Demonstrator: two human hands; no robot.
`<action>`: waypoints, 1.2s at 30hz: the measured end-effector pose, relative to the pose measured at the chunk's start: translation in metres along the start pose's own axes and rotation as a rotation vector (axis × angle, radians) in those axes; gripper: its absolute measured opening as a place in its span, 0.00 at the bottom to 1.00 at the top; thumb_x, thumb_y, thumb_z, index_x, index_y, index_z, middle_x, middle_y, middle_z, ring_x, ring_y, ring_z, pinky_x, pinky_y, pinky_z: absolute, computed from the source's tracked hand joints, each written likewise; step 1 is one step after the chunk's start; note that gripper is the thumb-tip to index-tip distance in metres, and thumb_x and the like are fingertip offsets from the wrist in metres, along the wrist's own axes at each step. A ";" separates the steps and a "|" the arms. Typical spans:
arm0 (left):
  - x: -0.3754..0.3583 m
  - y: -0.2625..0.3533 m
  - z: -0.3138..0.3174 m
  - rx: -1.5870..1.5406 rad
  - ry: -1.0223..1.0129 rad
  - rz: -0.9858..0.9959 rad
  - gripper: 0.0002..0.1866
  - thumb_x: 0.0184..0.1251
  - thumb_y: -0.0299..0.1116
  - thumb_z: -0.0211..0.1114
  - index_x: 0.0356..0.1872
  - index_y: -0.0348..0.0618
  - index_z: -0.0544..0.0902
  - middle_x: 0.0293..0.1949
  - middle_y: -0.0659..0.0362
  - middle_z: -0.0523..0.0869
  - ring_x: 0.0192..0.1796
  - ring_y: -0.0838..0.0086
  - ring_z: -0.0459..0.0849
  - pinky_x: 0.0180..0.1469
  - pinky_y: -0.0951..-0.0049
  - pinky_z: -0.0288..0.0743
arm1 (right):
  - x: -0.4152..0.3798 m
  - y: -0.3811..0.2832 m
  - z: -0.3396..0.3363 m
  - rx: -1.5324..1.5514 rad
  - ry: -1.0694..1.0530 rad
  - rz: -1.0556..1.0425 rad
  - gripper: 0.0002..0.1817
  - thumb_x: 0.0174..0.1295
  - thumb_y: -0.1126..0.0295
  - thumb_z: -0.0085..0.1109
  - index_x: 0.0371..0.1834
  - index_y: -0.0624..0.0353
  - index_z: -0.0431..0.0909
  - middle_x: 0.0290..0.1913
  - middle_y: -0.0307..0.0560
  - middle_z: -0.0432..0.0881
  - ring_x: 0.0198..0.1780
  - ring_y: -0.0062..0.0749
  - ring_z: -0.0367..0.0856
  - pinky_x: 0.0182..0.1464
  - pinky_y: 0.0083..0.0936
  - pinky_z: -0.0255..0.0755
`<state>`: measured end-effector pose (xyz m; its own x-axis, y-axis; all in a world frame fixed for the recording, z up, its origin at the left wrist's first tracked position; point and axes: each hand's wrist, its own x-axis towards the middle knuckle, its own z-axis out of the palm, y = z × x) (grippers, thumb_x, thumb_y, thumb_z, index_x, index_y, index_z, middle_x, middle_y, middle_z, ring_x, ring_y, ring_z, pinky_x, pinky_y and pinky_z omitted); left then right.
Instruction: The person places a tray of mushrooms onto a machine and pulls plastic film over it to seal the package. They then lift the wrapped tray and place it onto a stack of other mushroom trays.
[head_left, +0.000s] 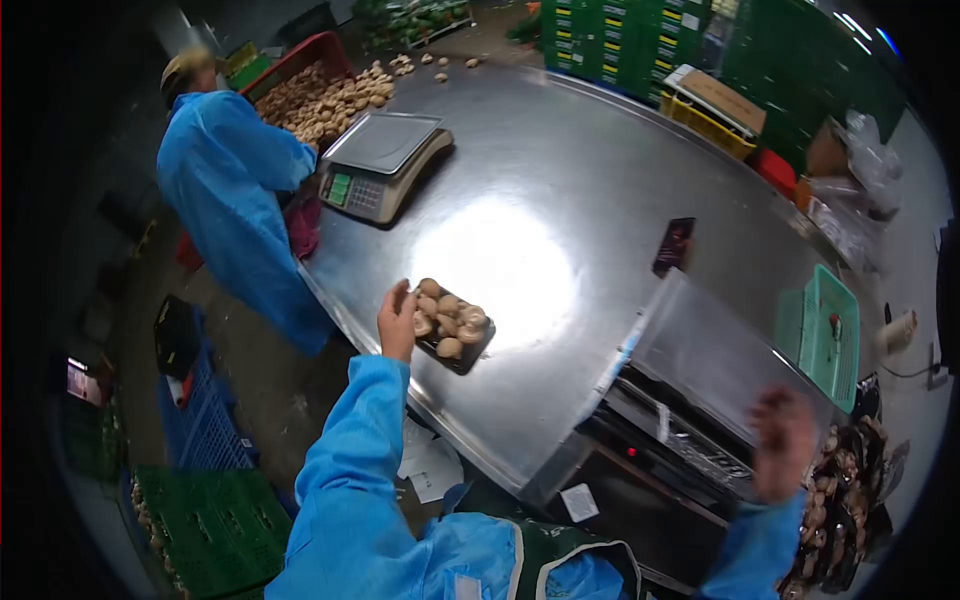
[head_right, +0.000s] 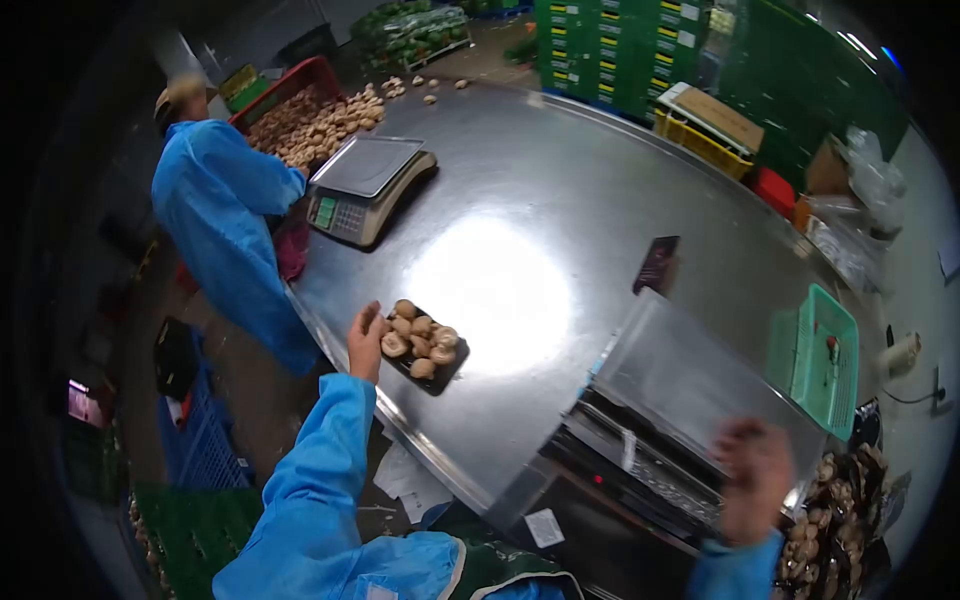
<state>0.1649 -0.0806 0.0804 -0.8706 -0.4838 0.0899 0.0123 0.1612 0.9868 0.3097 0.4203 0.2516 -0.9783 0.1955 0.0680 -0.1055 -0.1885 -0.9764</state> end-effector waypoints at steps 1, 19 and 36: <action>0.025 -0.024 -0.018 0.052 0.051 0.022 0.18 0.66 0.31 0.56 0.55 0.36 0.73 0.53 0.55 0.77 0.56 0.71 0.73 0.58 0.74 0.64 | 0.015 0.012 0.070 -0.028 -0.107 0.298 0.28 0.56 0.57 0.56 0.53 0.68 0.68 0.49 0.55 0.74 0.48 0.39 0.77 0.49 0.29 0.73; 0.049 0.070 0.020 -0.323 -0.727 -0.443 0.23 0.72 0.45 0.45 0.58 0.39 0.69 0.55 0.57 0.74 0.57 0.72 0.72 0.61 0.72 0.62 | 0.065 0.149 0.247 0.122 -0.071 0.566 0.29 0.58 0.71 0.55 0.64 0.62 0.58 0.55 0.52 0.71 0.56 0.37 0.70 0.57 0.32 0.66; -0.198 0.173 0.297 -0.189 -1.116 -0.580 0.28 0.69 0.48 0.48 0.64 0.41 0.63 0.61 0.53 0.68 0.63 0.64 0.63 0.64 0.63 0.56 | 0.004 0.029 -0.137 -0.165 0.304 0.504 0.18 0.61 0.62 0.54 0.52 0.57 0.73 0.41 0.36 0.76 0.39 0.23 0.72 0.40 0.24 0.67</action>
<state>0.1937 0.2984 0.1939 -0.7102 0.5572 -0.4303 -0.5182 0.0000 0.8553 0.3273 0.5477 0.1957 -0.8033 0.3914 -0.4488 0.4104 -0.1822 -0.8935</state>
